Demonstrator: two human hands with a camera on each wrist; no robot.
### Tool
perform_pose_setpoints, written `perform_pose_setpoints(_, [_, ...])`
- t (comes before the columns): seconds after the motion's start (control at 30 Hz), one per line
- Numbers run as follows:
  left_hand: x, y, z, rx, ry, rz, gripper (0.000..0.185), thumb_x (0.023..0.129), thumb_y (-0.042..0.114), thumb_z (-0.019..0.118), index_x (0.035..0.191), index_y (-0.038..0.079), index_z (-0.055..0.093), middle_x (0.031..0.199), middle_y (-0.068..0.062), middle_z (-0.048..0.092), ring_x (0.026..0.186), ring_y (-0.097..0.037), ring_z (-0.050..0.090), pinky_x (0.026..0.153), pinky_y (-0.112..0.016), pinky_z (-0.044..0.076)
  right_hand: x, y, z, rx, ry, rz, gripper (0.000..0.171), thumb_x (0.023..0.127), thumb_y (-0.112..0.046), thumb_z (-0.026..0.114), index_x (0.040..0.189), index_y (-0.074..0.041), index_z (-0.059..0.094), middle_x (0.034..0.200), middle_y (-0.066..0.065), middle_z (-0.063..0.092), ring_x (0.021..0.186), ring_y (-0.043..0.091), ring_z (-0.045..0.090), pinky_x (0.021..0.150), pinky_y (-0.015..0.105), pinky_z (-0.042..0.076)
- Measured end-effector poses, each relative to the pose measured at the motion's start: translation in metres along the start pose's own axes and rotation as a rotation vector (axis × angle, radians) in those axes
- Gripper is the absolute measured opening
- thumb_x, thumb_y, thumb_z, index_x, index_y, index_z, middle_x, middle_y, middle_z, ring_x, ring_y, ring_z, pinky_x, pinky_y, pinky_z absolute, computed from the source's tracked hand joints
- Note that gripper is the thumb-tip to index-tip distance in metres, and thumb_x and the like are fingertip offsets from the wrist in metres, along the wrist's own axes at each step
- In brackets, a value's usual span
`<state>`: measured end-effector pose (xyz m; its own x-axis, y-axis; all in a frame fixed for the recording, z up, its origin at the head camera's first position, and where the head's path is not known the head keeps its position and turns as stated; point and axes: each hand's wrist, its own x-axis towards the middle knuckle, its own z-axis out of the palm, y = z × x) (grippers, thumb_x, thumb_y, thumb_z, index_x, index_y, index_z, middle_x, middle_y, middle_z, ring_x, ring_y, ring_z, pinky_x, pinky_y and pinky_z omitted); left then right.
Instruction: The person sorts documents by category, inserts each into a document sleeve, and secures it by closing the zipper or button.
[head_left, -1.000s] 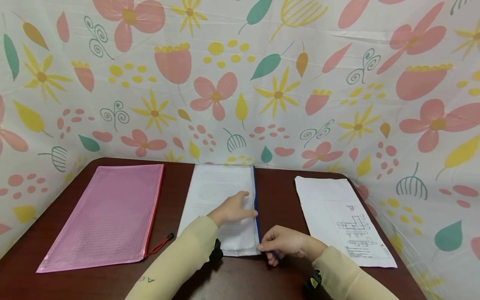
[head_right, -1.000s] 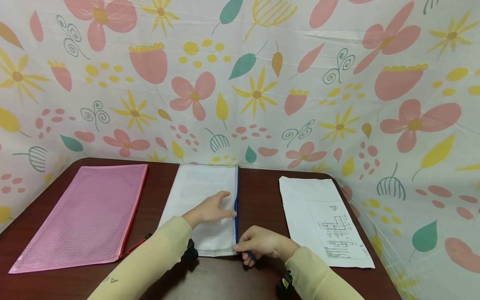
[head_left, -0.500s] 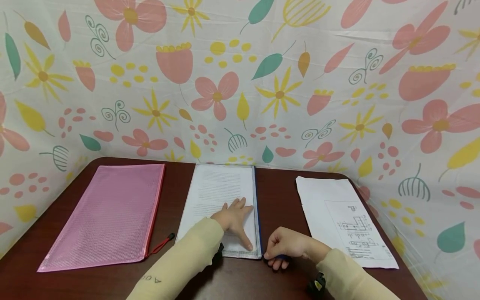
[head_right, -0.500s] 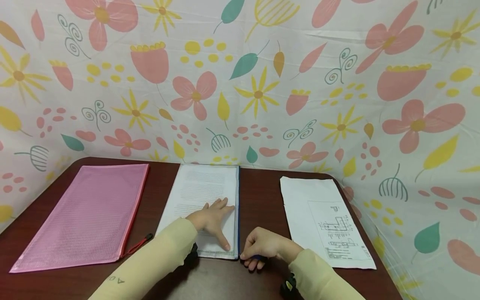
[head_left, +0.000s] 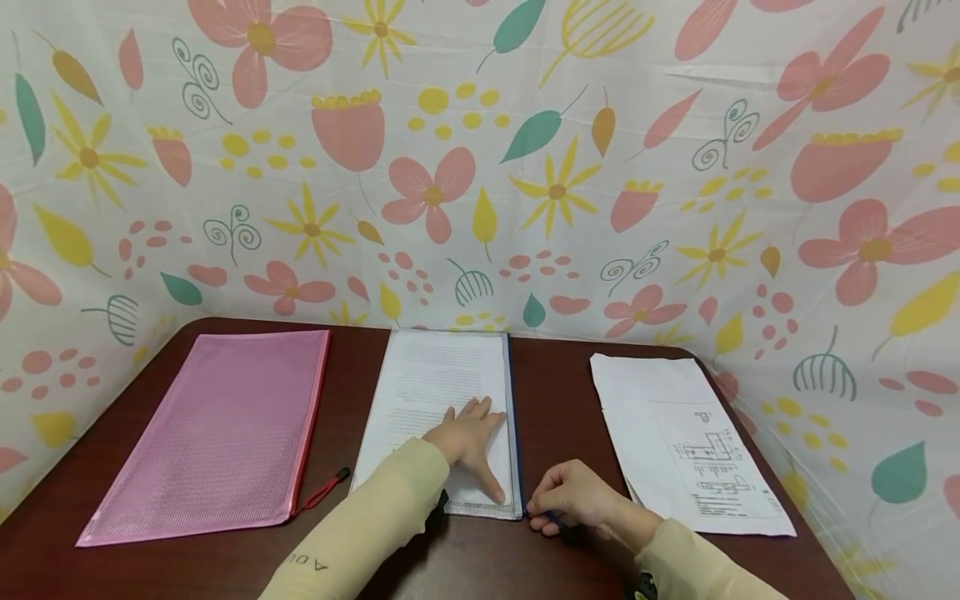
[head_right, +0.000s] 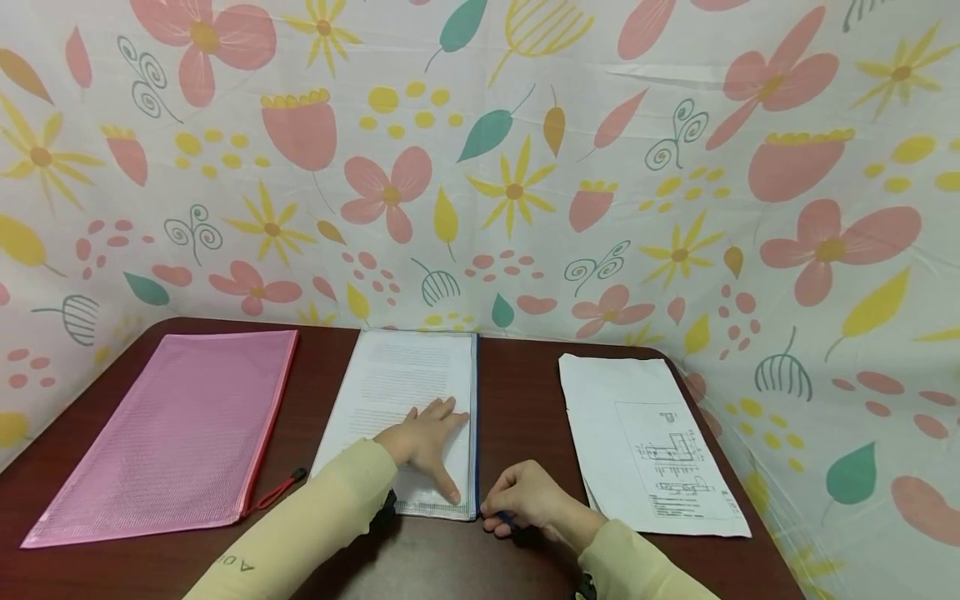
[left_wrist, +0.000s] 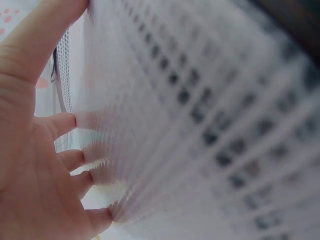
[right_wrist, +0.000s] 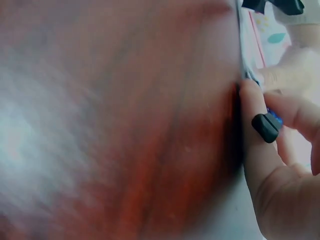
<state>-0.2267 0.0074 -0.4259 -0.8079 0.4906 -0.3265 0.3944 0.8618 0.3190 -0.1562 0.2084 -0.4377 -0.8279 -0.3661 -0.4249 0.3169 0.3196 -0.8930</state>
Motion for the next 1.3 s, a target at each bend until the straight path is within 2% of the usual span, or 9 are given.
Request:
perform_pose_setpoints(0.23, [0.0, 0.0, 0.002, -0.012, -0.007, -0.006, 0.129, 0.046, 0.061, 0.085, 0.151, 0.023, 0.02, 0.16, -0.007, 0.005, 0.148, -0.026, 0.005, 0.117, -0.052, 0.007, -0.002, 0.003, 0.006, 0.073, 0.064, -0.015, 0.012, 0.078, -0.002, 0.07, 0.082, 0.008, 0.065, 0.074, 0.013, 0.071, 0.06, 0.013, 0.067, 0.058, 0.029, 0.057])
perform_pose_setpoints(0.63, [-0.003, -0.001, 0.002, -0.021, -0.002, -0.004, 0.129, 0.046, 0.061, 0.085, 0.151, 0.023, 0.021, 0.16, -0.008, 0.006, 0.148, -0.027, 0.004, 0.117, -0.052, 0.006, 0.005, 0.002, 0.009, 0.066, 0.148, -0.026, 0.015, 0.079, -0.004, 0.069, 0.084, 0.01, 0.065, 0.076, 0.012, 0.072, 0.063, 0.013, 0.068, 0.059, 0.03, 0.057])
perform_pose_setpoints(1.3, [-0.002, 0.0, 0.001, -0.018, 0.011, 0.007, 0.13, 0.046, 0.061, 0.085, 0.151, 0.023, 0.021, 0.16, -0.008, 0.007, 0.148, -0.027, 0.005, 0.117, -0.053, 0.007, 0.015, -0.006, 0.004, 0.065, 0.199, -0.044, 0.017, 0.081, -0.006, 0.069, 0.086, 0.01, 0.064, 0.074, 0.01, 0.071, 0.063, 0.013, 0.068, 0.061, 0.03, 0.057])
